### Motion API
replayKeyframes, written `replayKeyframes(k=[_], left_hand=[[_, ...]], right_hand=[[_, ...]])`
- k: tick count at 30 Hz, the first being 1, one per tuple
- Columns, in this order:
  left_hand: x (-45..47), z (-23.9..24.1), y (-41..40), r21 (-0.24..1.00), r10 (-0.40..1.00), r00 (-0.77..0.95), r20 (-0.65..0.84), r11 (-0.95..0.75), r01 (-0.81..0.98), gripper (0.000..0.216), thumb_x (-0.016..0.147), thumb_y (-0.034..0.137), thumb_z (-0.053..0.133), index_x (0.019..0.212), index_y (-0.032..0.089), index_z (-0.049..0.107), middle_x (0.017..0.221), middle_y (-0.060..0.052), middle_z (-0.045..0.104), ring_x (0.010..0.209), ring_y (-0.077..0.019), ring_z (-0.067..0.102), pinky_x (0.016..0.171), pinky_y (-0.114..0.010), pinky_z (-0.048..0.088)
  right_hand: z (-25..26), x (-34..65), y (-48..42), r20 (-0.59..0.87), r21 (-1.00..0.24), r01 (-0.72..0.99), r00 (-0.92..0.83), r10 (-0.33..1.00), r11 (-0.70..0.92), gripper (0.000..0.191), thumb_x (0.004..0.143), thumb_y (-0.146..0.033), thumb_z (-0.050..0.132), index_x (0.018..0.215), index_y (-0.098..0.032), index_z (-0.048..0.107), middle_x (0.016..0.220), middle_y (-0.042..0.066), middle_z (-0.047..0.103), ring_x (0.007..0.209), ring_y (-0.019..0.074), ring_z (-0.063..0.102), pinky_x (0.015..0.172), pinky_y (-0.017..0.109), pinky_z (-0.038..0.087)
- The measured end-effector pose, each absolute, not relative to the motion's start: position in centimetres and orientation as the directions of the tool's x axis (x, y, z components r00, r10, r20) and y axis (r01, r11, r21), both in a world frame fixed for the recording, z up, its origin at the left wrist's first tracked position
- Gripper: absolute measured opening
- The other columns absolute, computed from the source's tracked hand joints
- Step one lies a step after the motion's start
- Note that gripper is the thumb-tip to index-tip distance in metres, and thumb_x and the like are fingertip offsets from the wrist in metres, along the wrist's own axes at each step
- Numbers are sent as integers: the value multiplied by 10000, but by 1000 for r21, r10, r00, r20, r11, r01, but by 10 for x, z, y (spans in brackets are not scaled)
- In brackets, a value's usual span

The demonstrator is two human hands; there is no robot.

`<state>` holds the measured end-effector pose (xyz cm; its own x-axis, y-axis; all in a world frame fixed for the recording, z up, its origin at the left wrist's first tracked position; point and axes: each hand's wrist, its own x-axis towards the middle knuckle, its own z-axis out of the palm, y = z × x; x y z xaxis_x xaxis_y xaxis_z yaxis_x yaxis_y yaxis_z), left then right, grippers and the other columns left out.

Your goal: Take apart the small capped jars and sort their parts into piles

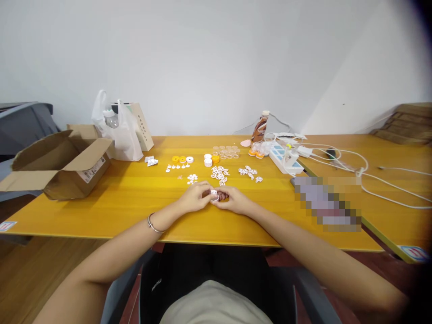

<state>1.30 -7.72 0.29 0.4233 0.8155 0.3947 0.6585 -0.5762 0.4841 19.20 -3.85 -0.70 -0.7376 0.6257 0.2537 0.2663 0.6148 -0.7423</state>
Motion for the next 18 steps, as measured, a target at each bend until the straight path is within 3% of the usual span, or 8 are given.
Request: replayKeyframes(k=[7, 12, 16, 18], left_hand=[[11, 1, -79, 219, 727, 521, 448, -654, 725, 209, 837, 311, 477, 891, 169, 620, 863, -65, 613, 806, -173, 555, 785, -314, 346], [10, -2, -78, 303, 753, 462, 469, -628, 717, 200, 825, 314, 489, 840, 168, 624, 833, -49, 619, 766, -157, 559, 750, -291, 365], [10, -1, -78, 215, 712, 505, 488, -659, 721, 202, 816, 322, 499, 849, 167, 624, 837, -50, 620, 773, -163, 548, 785, -318, 349], [11, 0, -78, 262, 712, 463, 528, -655, 709, 206, 823, 326, 491, 825, 161, 614, 817, -46, 619, 765, -156, 543, 778, -312, 357]], right_hand=[[-4, 193, -39, 311, -670, 247, -763, 567, 700, 148, 727, -296, 574, 757, -152, 589, 616, -24, 465, 580, 98, 397, 552, 222, 348], [-7, 193, -38, 313, -674, 236, -766, 561, 700, 158, 731, -301, 566, 664, -158, 563, 572, -35, 438, 542, 89, 380, 521, 217, 320], [-9, 193, -37, 329, -671, 223, -765, 554, 707, 157, 716, -298, 573, 655, -155, 551, 570, -39, 436, 547, 86, 385, 532, 216, 312], [-9, 193, -37, 331, -673, 220, -764, 554, 706, 153, 713, -296, 575, 666, -152, 557, 583, -35, 449, 556, 87, 395, 542, 217, 316]])
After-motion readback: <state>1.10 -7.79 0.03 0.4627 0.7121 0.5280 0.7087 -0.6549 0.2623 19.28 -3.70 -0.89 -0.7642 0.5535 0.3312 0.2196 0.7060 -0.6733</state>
